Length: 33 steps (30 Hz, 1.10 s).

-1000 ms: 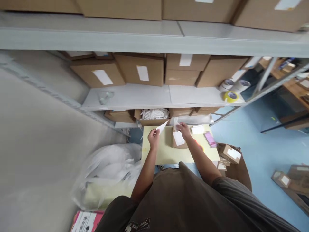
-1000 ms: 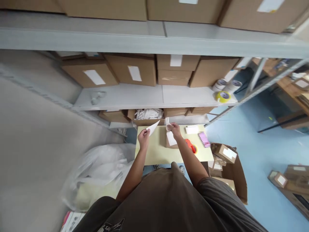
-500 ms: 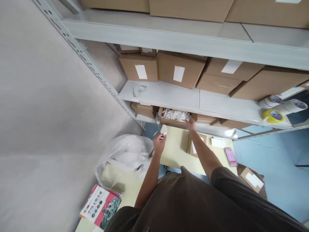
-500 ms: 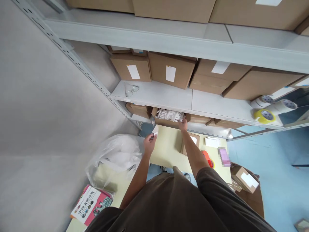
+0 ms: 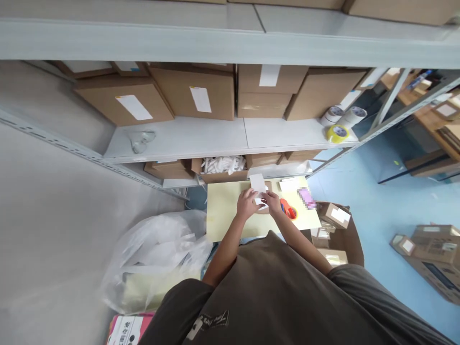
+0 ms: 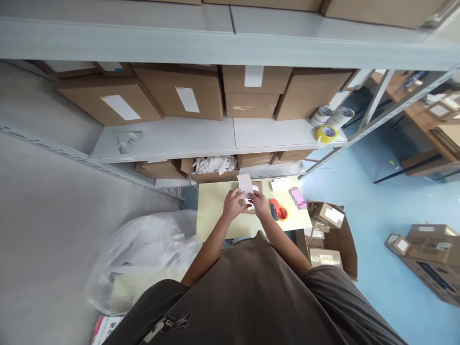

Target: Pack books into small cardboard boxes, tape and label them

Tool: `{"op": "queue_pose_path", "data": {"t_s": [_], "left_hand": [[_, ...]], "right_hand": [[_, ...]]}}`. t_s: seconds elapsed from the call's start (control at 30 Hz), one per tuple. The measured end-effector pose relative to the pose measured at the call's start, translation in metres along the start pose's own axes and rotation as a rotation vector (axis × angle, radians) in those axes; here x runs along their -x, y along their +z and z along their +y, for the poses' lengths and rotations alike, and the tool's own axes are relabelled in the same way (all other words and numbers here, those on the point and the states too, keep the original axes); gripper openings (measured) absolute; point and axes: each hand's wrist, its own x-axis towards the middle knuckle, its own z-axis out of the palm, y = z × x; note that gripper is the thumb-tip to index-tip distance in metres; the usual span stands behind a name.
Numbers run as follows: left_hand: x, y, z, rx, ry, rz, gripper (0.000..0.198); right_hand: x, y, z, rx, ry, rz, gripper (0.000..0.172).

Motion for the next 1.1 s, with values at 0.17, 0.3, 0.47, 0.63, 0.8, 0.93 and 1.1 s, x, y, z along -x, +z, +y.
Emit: {"op": "queue_pose_path", "data": {"t_s": [0.17, 0.3, 0.47, 0.63, 0.8, 0.93, 1.1], "left_hand": [[0.005, 0.035, 0.016, 0.265, -0.471, 0.005, 0.037], [0.009, 0.051, 0.018, 0.378, -0.595, -0.13, 0.04], [0.021, 0.07, 0.019, 0.177, -0.628, -0.155, 0.032], [0.021, 0.093, 0.014, -0.064, -0.686, -0.269, 0.029], [0.007, 0.109, 0.007, -0.212, -0.7, -0.315, 0.03], [0.001, 0.116, 0.001, -0.261, -0.739, -0.353, 0.028], [0.0, 0.12, -0.009, -0.326, -0.745, -0.432, 0.03]], "right_hand": [[-0.003, -0.048, 0.006, -0.004, 0.054, 0.048, 0.03], [0.003, -0.072, 0.025, 0.052, 0.07, 0.012, 0.03], [-0.005, -0.092, 0.053, 0.372, 0.023, 0.082, 0.028], [-0.026, -0.099, 0.069, 0.602, 0.018, 0.174, 0.026], [-0.042, -0.095, 0.071, 0.646, 0.052, 0.217, 0.04], [-0.05, -0.09, 0.072, 0.627, 0.088, 0.216, 0.034], [-0.055, -0.087, 0.077, 0.782, 0.109, 0.197, 0.036]]}}
